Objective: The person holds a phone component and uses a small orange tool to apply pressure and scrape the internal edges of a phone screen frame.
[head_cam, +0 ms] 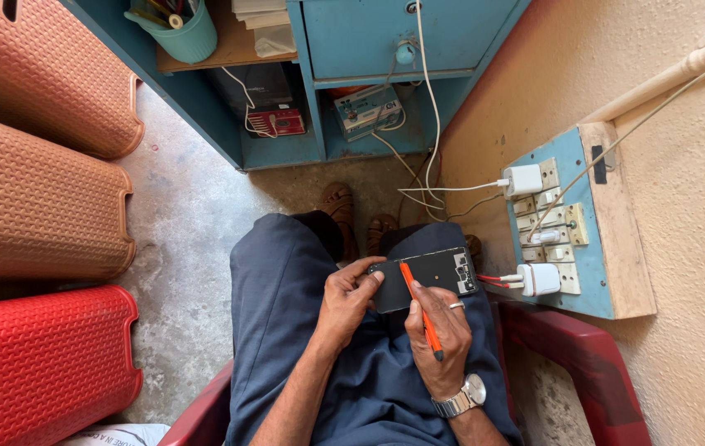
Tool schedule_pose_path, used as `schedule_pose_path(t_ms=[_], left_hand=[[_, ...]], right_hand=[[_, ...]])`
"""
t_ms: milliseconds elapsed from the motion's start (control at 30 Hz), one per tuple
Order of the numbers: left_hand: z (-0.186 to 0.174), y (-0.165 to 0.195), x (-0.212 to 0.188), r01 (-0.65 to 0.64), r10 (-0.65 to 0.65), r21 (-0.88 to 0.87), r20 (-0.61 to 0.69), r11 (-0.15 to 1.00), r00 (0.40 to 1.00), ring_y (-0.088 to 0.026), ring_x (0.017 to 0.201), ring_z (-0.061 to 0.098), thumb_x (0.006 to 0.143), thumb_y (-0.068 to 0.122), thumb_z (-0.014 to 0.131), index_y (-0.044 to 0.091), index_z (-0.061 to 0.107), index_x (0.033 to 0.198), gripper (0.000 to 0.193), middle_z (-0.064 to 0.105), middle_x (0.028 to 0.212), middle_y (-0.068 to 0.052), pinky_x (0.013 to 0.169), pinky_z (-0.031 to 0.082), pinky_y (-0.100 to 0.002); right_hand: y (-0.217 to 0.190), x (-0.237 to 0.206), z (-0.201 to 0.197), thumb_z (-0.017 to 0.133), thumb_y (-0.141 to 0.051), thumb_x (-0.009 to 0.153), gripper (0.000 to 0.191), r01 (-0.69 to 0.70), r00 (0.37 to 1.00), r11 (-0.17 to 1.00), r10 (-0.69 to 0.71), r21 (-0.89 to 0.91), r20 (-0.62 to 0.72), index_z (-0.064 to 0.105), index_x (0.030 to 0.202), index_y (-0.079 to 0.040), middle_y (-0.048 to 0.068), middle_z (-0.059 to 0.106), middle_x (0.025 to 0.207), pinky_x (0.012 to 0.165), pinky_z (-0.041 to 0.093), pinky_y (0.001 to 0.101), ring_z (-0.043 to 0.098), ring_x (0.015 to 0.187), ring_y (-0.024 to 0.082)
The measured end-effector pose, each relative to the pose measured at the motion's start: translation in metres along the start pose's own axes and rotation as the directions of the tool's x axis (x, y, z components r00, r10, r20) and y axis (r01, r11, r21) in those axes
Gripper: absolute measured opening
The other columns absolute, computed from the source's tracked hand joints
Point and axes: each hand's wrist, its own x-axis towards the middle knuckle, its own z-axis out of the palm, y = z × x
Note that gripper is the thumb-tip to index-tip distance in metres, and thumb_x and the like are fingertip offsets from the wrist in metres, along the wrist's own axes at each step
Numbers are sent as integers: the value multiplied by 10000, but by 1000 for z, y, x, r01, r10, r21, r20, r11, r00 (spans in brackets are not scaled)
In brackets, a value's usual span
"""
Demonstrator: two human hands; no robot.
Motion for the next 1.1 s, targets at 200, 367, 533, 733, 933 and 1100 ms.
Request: schedule_pose_path(t_ms=[200, 367, 533, 733, 933, 1100], left_hand=[[1, 4, -1, -5, 5, 37, -4, 999, 1000, -42, 572, 544, 937, 116, 664, 5, 721, 1244, 331, 640, 670, 13, 518, 458, -216], [0, 3, -1, -5, 5, 32, -12, 999, 1000, -42, 571, 544, 932, 112, 665, -1, 721, 1233, 326, 654, 682, 15, 510, 453, -215], [0, 0, 1, -7, 7, 21, -5, 1000, 1000, -42, 573, 545, 934, 105, 661, -1, 723, 1234, 324, 655, 686, 10, 512, 455, -214], [0, -2, 1, -9, 9, 26, -5, 1000, 1000, -40, 578, 543, 935, 105, 665, 0, 724, 1232, 320, 656, 692, 17, 518, 454, -213], [0, 0, 0, 8, -8, 25, -7, 1000, 1000, -39, 571, 529, 934, 107, 665, 10, 725, 1238, 324, 626, 668, 22, 515, 448, -214], [0, 2, 1, -2, 2, 5, -1, 1000, 1000, -36, 571, 524, 935, 103, 666, -3, 725, 1232, 321, 627, 667, 32, 516, 446, -214]], right_hand=[[0, 1, -1, 659, -46, 929, 278, 15, 1000, 999, -16, 29, 21, 708, 1198, 0, 128, 742, 958, 807, 566, 368, 707, 949, 272], [0, 1, -1, 652, -37, 931, 289, 13, 1000, 1000, -13, 21, 22, 706, 1212, 1, 129, 737, 961, 811, 561, 368, 699, 945, 271], [0, 2, -3, 649, -30, 927, 297, -6, 1000, 1000, 6, 9, -7, 708, 1217, 3, 127, 739, 957, 809, 560, 366, 697, 934, 271], [-3, 2, -2, 647, -22, 925, 295, 72, 996, 997, -74, 37, 43, 692, 1216, 3, 133, 753, 1007, 831, 556, 374, 699, 960, 276], [-4, 2, -2, 646, -10, 915, 300, -2, 1000, 1000, 2, 9, -7, 704, 1209, 4, 129, 739, 950, 811, 561, 367, 697, 937, 278], [-4, 3, 0, 663, -10, 918, 284, 44, 999, 999, -44, 31, 6, 702, 1199, -5, 132, 741, 978, 810, 563, 368, 703, 936, 277]])
